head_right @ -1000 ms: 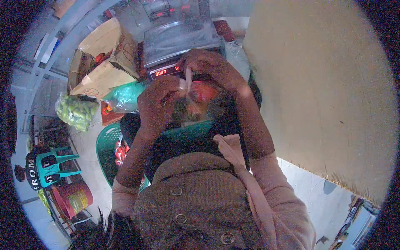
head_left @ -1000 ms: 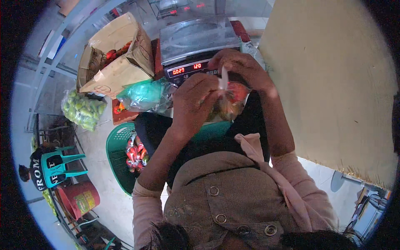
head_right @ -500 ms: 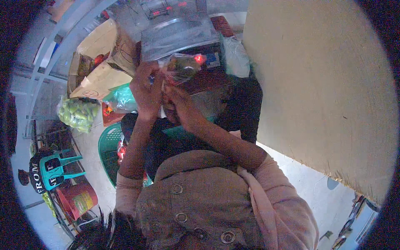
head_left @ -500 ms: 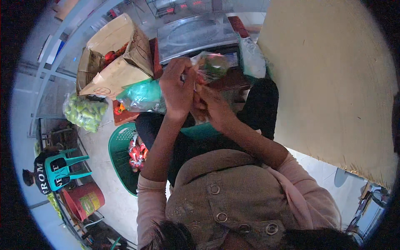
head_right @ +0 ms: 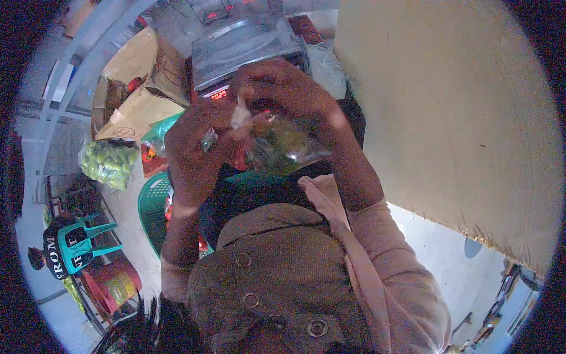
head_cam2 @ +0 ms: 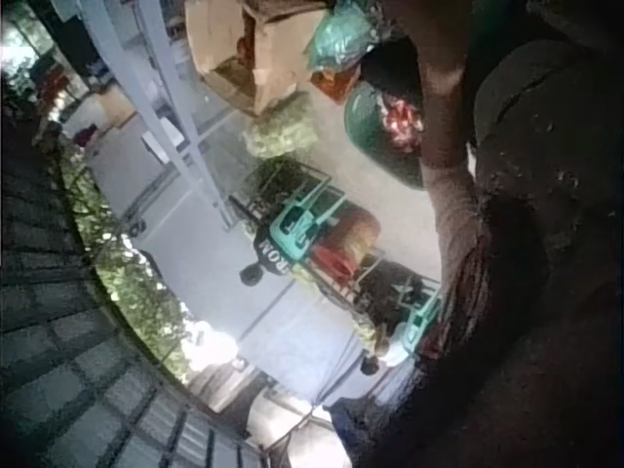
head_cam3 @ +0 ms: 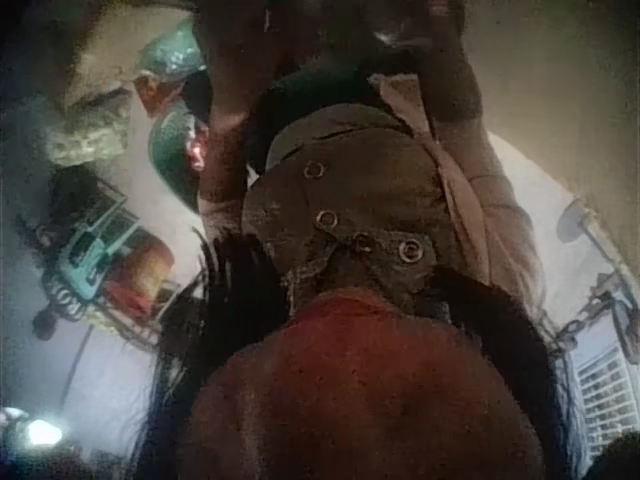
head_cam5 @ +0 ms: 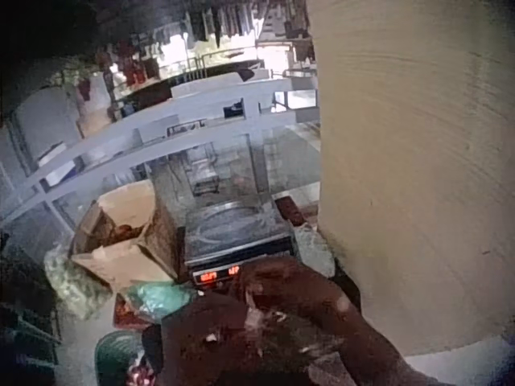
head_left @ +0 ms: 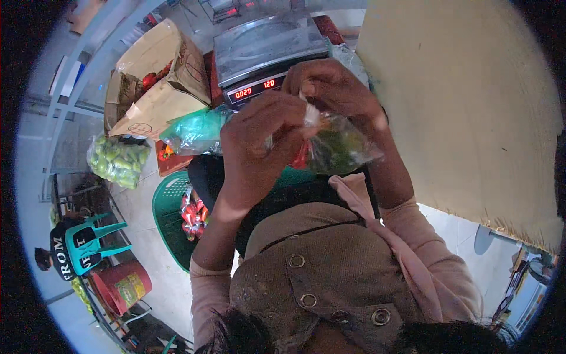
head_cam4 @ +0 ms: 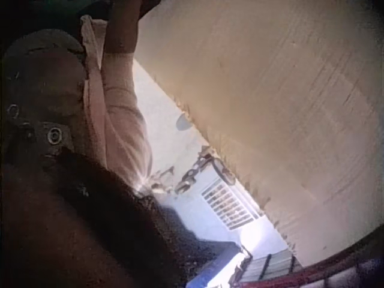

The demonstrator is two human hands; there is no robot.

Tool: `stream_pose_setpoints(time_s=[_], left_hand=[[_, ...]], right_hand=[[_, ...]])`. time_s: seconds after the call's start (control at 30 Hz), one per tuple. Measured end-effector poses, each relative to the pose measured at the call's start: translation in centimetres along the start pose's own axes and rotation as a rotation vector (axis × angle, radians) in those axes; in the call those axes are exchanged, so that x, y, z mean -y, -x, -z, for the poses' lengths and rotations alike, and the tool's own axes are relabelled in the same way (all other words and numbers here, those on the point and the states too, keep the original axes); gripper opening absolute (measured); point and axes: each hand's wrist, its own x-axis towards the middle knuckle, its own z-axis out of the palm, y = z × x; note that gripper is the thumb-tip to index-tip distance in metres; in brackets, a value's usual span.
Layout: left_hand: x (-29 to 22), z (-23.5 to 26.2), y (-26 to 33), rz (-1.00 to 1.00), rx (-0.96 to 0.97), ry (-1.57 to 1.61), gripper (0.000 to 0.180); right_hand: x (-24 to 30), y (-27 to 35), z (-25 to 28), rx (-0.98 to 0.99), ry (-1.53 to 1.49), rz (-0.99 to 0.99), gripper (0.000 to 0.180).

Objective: The person weighs peppers from a cardboard box on a digital scale, packs them into a plastic bag, and seals the bag by hand.

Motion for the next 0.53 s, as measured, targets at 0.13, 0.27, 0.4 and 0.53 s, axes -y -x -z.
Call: stream_pose_setpoints(time_s=[0.13, 0.27, 0.4, 0.53], left_hand=[[0.6, -1.3, -1.5, 0.208, -0.159, 0.293, 0.009], [3.8, -2.9, -1.8, 0.444, -0.220, 0.287, 0.011], [9.5, -4.2, 0.8, 0.314, -0.383, 0.084, 0.011], [12.3, -4.7, 3.2, 0.262, -0.456, 0.031, 0.015]], right_hand=[[-4.1, 2.0, -4.1, -0.312, -0.499, 0.049, 0.052], [-8.4, 0.1, -8.2, -0.353, -1.230, -0.158, 0.031], [-8.6, 0.9, -10.1, -0.291, -1.265, -0.228, 0.029], [-6.5, 1.8, -8.9, -0.324, -0.674, -0.469, 0.030]])
